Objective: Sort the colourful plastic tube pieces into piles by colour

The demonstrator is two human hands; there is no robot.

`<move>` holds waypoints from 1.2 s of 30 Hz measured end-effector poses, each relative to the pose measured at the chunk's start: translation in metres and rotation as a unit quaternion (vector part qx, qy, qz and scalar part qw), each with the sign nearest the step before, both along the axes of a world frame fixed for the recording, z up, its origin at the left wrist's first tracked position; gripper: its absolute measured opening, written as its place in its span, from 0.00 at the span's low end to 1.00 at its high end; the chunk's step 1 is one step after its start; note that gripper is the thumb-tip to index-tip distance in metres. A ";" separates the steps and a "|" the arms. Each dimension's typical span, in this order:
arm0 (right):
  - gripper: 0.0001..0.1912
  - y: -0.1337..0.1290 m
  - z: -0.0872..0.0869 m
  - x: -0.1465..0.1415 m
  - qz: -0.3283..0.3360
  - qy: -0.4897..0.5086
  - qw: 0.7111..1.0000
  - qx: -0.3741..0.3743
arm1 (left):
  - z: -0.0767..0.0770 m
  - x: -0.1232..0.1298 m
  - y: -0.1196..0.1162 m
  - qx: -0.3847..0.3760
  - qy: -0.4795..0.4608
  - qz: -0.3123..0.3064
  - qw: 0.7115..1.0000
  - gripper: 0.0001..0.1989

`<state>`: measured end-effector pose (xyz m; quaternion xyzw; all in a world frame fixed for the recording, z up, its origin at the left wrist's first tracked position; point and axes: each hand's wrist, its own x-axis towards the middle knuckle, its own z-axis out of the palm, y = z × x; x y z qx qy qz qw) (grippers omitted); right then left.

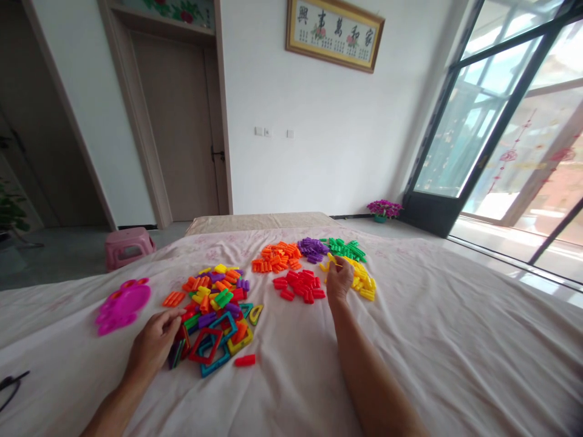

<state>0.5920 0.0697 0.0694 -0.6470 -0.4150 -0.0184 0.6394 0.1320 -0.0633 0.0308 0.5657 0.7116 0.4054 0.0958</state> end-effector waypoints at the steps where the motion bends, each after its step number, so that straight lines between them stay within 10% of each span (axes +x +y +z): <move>1: 0.18 0.000 -0.001 0.009 -0.034 0.011 0.999 -0.003 | 0.000 0.000 0.000 0.000 -0.002 -0.001 1.000 0.19; 6: 0.19 -0.001 -0.007 0.024 -0.075 0.021 0.997 -0.014 | 0.003 0.001 -0.003 -0.022 -0.025 0.019 0.999 0.19; 12: 0.17 -0.011 -0.008 -0.040 0.105 -0.083 0.991 -0.012 | 0.009 0.003 -0.005 -0.024 -0.034 0.039 0.998 0.19; 20: 0.18 -0.059 -0.006 -0.134 0.440 -0.281 0.848 -0.095 | 0.008 -0.011 -0.004 -0.047 0.002 0.054 0.997 0.17; 36: 0.23 -0.021 0.011 -0.187 0.468 -0.446 0.739 -0.193 | 0.000 -0.015 0.005 -0.057 -0.009 0.040 0.998 0.17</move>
